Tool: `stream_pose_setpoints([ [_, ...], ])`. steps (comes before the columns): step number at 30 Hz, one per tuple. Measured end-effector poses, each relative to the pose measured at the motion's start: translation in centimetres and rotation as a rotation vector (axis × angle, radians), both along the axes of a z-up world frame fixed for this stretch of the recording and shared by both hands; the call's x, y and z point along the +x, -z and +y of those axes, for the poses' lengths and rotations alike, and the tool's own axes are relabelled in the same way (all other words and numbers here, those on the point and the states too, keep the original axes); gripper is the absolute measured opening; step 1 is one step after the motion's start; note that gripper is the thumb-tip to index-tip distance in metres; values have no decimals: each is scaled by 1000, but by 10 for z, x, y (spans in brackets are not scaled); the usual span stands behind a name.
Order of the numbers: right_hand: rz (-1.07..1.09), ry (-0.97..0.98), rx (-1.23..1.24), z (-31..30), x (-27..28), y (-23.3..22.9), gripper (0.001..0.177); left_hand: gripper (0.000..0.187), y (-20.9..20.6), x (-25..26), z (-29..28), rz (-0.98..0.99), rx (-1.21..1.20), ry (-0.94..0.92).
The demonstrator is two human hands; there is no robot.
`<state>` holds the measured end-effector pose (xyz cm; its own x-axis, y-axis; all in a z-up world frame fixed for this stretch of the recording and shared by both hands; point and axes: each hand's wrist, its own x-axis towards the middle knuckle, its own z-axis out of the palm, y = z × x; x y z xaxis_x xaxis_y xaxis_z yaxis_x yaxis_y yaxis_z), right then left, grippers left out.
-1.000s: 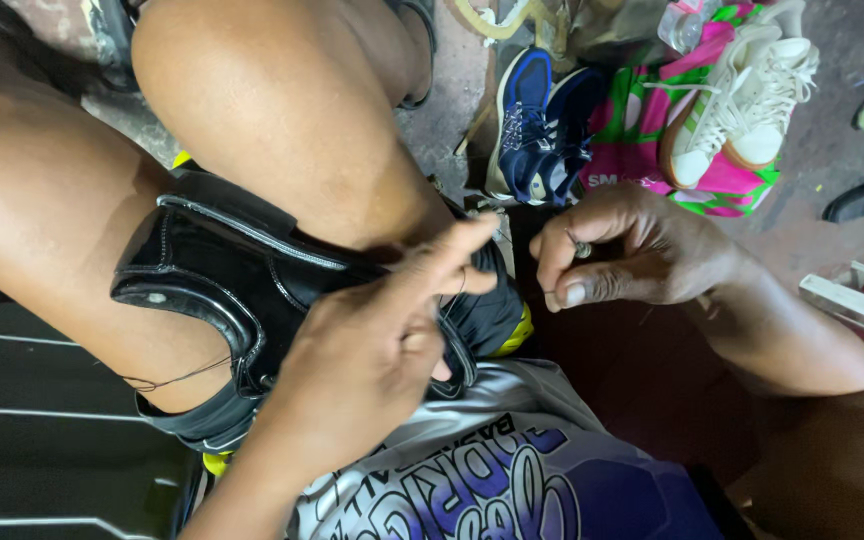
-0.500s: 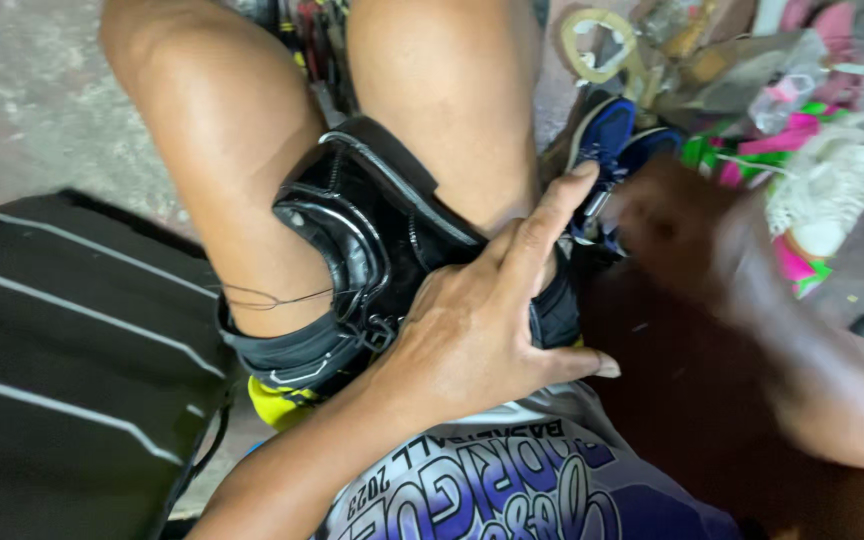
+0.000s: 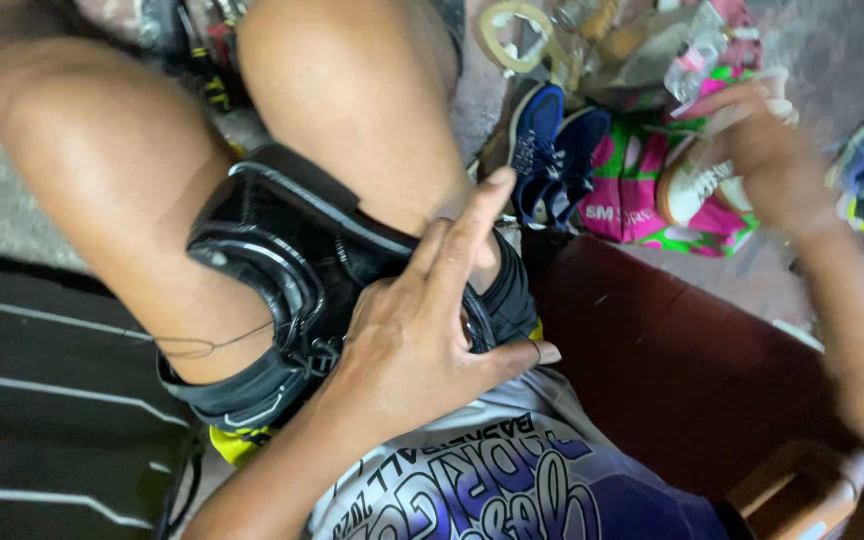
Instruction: The person is repairing a black shoe by hand-sewing the sole to the upper. They use a needle and thread to stitch along the perimeter of the shoe's sole, pulling the thread tight after each stitch. The person holds the shoe on their lap and repeatedly rotates it to access different sections of the seam.
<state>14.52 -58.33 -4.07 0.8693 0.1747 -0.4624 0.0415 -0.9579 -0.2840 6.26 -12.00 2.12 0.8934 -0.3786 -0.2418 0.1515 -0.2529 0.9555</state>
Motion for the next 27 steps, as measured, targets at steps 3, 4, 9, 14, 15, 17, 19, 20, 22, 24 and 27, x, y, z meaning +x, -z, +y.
stream_pose_setpoints([
  [3,313,-125,424,112,-54,-29,41,122,-2,3,-1,4,-3,-6],
  [4,426,-5,520,141,-66,-39,40,121,-3,2,-1,-3,-12,-21],
  [9,452,-87,620,207,-81,-51,32,113,-3,3,-1,-49,29,3],
  [14,626,385,1207,204,-76,-46,40,51,-23,-13,28,-301,47,-139],
  [15,587,392,1279,200,-73,-44,43,39,-27,-20,40,-380,96,-260],
  [17,496,427,1419,190,-70,-38,48,21,-29,-30,60,-158,253,-489],
  [19,556,430,1389,187,-73,-34,52,21,-20,-29,84,33,448,-434],
  [20,583,423,1374,188,-72,-32,55,23,-12,-26,93,112,555,-344],
  [22,659,352,1248,196,-76,-30,58,13,8,-24,101,-79,406,-134],
  [24,688,303,1142,213,-89,-31,66,7,19,-32,109,-32,335,-9],
  [27,611,264,1022,235,-96,-26,78,9,37,-45,125,152,372,-56],
])
